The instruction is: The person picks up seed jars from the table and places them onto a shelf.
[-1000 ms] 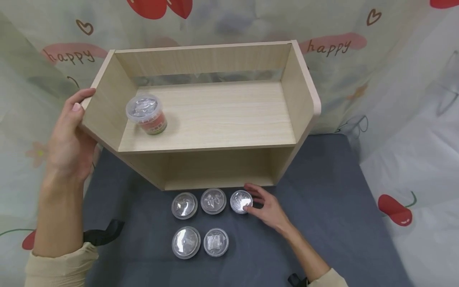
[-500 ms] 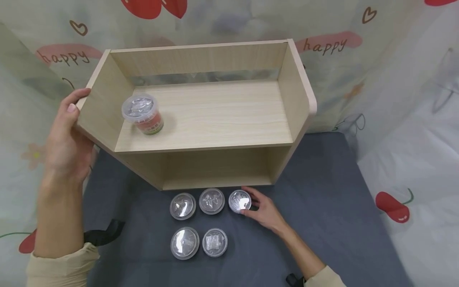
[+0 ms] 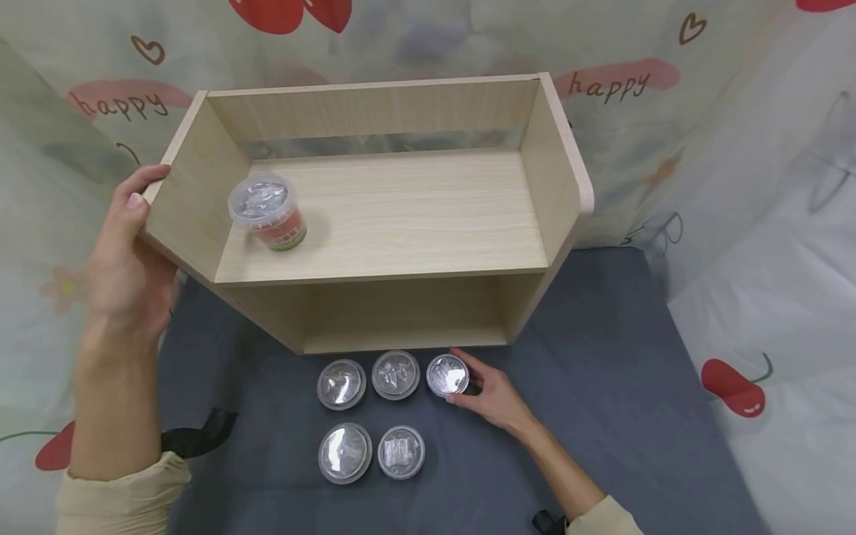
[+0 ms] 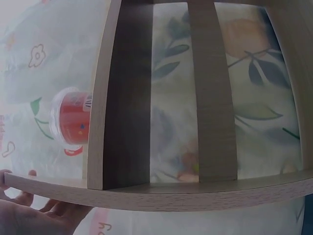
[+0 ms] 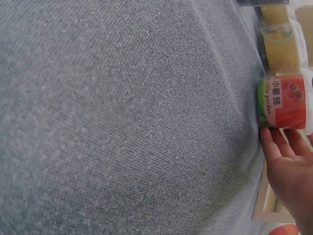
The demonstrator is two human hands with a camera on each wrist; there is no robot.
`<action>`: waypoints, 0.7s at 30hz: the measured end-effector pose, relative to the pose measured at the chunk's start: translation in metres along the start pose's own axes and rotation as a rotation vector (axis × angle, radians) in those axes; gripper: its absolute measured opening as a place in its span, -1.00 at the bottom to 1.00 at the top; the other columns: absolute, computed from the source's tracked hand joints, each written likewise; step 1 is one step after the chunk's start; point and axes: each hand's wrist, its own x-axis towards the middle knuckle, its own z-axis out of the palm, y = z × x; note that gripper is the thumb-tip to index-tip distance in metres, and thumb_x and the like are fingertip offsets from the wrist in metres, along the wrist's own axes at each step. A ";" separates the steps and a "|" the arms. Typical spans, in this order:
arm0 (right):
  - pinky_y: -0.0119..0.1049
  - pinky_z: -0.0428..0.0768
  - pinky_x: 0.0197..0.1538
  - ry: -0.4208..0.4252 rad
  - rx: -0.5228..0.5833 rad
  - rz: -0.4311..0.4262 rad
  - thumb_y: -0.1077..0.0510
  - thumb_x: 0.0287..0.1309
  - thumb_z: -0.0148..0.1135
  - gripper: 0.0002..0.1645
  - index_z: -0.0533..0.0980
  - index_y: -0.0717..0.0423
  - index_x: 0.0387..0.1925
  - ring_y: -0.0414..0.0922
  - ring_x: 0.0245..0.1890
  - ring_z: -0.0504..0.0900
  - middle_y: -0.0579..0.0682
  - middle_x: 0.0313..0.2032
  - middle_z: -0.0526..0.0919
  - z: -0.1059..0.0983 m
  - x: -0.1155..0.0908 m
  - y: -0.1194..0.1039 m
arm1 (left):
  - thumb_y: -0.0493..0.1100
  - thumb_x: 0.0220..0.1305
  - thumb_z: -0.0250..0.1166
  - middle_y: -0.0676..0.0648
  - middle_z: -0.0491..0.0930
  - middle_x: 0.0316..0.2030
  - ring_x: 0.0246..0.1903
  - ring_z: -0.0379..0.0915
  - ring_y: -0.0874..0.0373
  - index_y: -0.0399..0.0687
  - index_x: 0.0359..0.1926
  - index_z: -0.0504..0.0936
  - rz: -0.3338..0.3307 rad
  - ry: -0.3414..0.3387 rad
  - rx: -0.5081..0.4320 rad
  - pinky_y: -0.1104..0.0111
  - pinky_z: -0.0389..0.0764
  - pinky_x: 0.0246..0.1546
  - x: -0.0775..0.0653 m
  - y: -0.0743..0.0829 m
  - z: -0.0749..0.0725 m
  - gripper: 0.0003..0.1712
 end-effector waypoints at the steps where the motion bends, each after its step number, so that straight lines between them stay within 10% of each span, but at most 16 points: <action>1: -0.33 0.47 0.20 -0.001 -0.003 -0.006 0.19 0.02 0.53 -0.02 0.27 0.04 0.46 0.08 0.31 0.41 0.13 0.38 0.36 0.000 0.000 0.000 | -0.04 0.52 -0.05 -0.13 0.35 0.15 0.05 0.32 -0.01 0.03 0.27 0.49 0.000 0.000 0.001 0.11 0.21 0.04 0.000 0.000 0.000 -0.58; 21: -0.13 0.60 0.02 -0.022 -0.054 -0.031 0.15 0.03 0.53 -0.07 0.32 0.04 0.43 0.03 0.13 0.59 0.12 0.33 0.43 -0.006 0.003 -0.005 | -0.02 0.52 -0.07 -0.13 0.33 0.17 0.07 0.28 -0.03 0.06 0.27 0.49 0.018 0.003 0.021 0.09 0.17 0.05 0.000 -0.001 0.001 -0.58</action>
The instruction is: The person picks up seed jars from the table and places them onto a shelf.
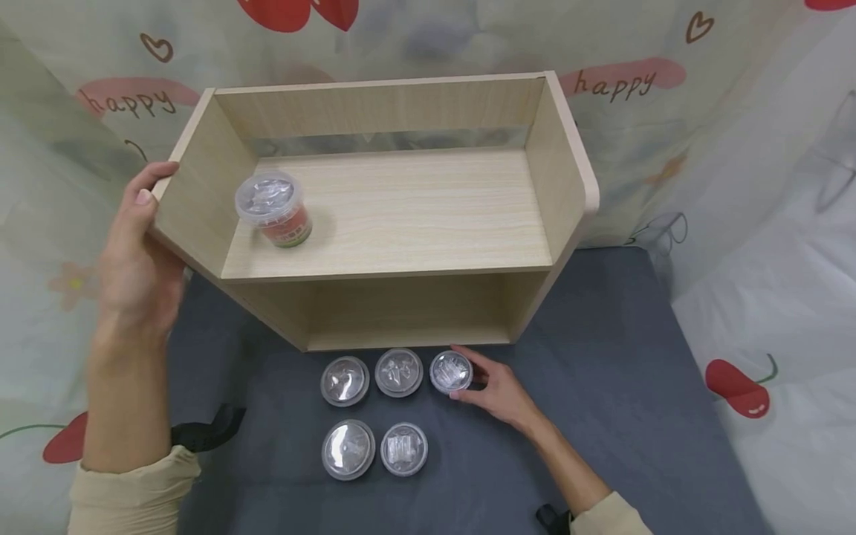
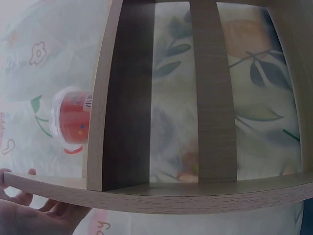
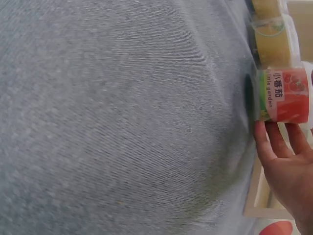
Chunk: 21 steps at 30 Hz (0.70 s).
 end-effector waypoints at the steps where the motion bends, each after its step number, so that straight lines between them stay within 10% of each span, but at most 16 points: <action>1: -0.04 0.59 0.02 0.000 0.005 0.004 0.17 0.04 0.52 -0.08 0.32 0.06 0.43 0.06 0.12 0.60 0.14 0.34 0.42 -0.001 0.000 -0.006 | -0.02 0.52 -0.07 -0.12 0.33 0.18 0.08 0.27 -0.03 0.07 0.27 0.49 -0.001 0.001 0.009 0.09 0.17 0.05 0.000 0.000 0.000 -0.58; 21: -0.25 0.56 0.11 0.021 0.035 -0.075 0.26 -0.01 0.54 -0.08 0.35 0.02 0.41 -0.23 0.24 0.47 0.07 0.36 0.41 -0.007 0.000 -0.041 | -0.01 0.52 -0.08 -0.12 0.32 0.20 0.11 0.26 -0.04 0.06 0.27 0.49 0.019 -0.001 0.038 0.08 0.18 0.05 0.000 -0.001 0.000 -0.57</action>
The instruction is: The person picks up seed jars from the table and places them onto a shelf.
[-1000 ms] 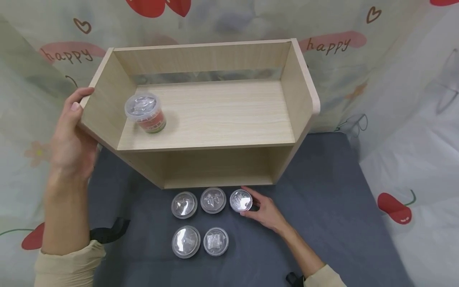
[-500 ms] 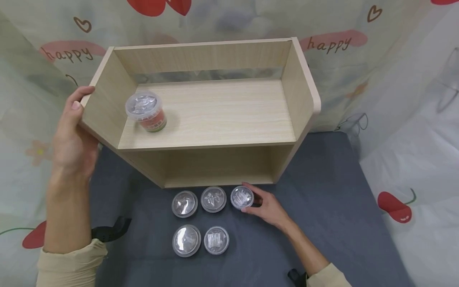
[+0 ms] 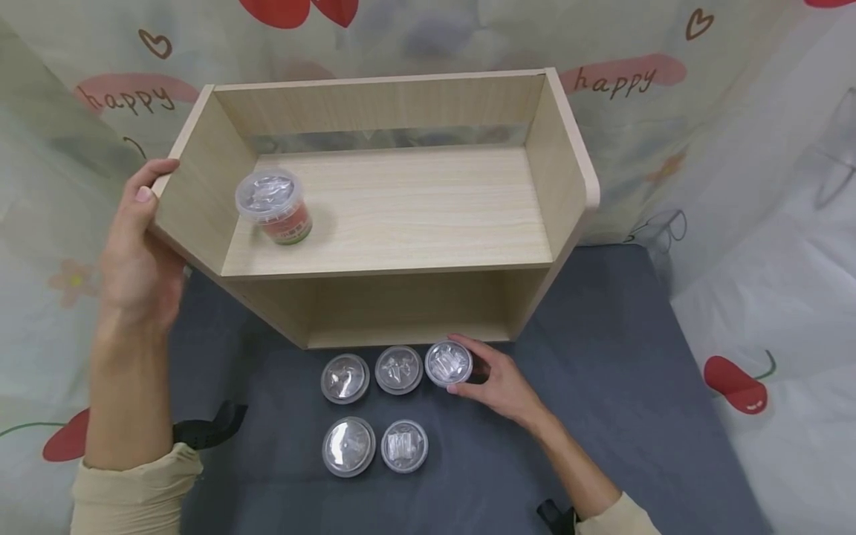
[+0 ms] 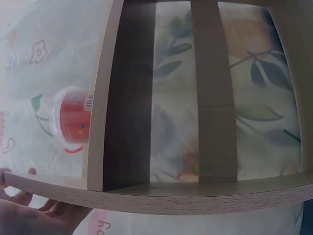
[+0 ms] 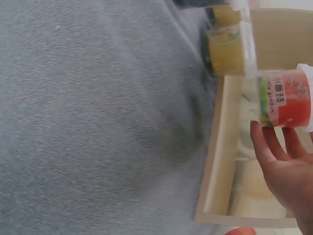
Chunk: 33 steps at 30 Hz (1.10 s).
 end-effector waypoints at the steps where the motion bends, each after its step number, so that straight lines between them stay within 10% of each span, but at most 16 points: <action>1: -0.25 0.56 0.11 0.001 -0.006 -0.010 0.26 0.00 0.53 -0.08 0.35 0.03 0.40 -0.23 0.24 0.48 0.08 0.35 0.41 0.000 0.000 -0.003 | -0.01 0.52 -0.09 -0.11 0.32 0.20 0.11 0.25 -0.03 0.07 0.27 0.49 0.000 0.002 0.004 0.08 0.18 0.06 0.000 0.000 0.000 -0.57; 33: -0.33 0.48 0.20 -0.105 -0.179 -0.182 0.20 0.04 0.52 -0.07 0.31 -0.12 0.42 -0.13 0.21 0.49 -0.09 0.31 0.44 -0.015 0.009 -0.105 | -0.10 0.52 -0.12 -0.11 0.30 0.21 0.12 0.24 -0.02 0.02 0.25 0.49 -0.021 -0.001 -0.032 0.10 0.14 0.08 0.001 0.004 0.003 -0.58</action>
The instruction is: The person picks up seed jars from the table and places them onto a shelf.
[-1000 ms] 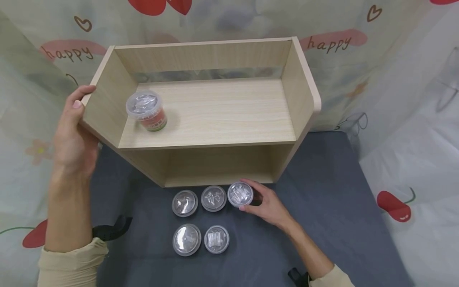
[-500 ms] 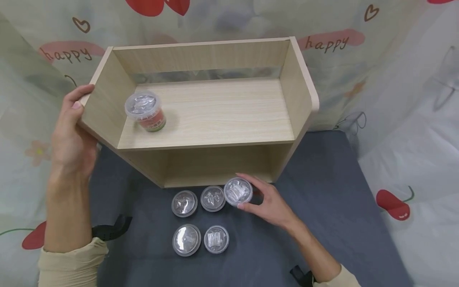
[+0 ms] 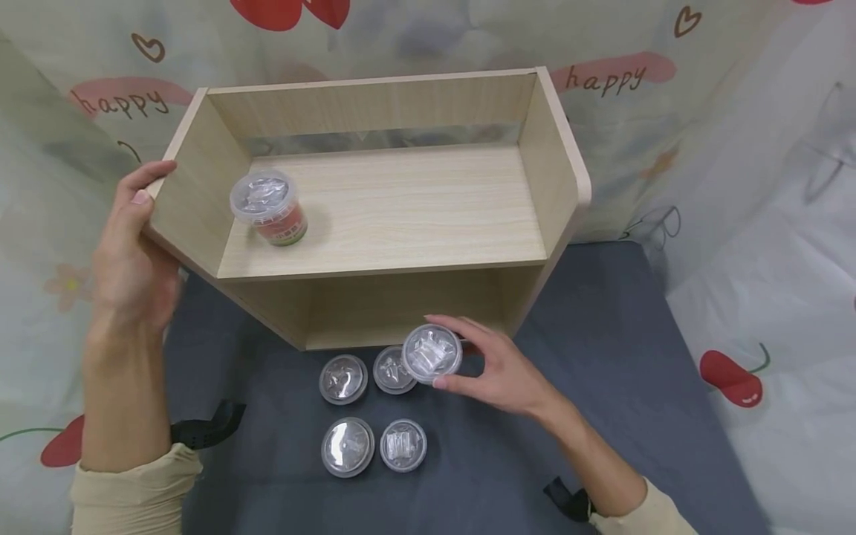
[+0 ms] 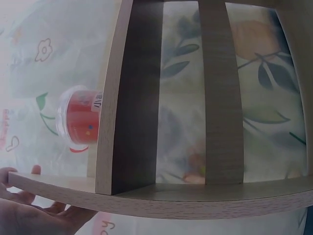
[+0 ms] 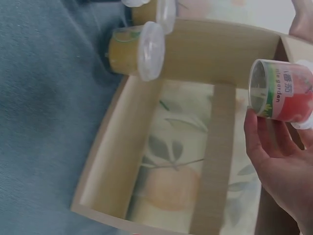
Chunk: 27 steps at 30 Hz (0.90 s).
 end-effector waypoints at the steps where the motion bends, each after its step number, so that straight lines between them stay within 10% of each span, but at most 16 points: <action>1: -0.32 0.48 0.19 -0.005 -0.006 -0.005 0.19 0.03 0.52 -0.07 0.32 -0.13 0.42 -0.13 0.21 0.49 -0.09 0.31 0.44 -0.001 0.001 -0.003 | -0.09 0.52 -0.12 -0.11 0.29 0.22 0.13 0.23 -0.02 0.02 0.25 0.49 -0.003 0.001 0.002 0.10 0.13 0.09 0.000 0.000 0.000 -0.58; 27: -0.22 0.55 0.14 -0.075 -0.003 -0.144 0.30 0.04 0.48 -0.09 0.31 0.03 0.42 -0.11 0.13 0.55 -0.06 0.21 0.52 -0.023 0.042 -0.065 | -0.06 0.55 -0.15 -0.09 0.24 0.24 0.17 0.16 -0.02 0.05 0.27 0.48 -0.015 -0.017 0.042 0.09 0.10 0.12 -0.001 0.001 0.000 -0.57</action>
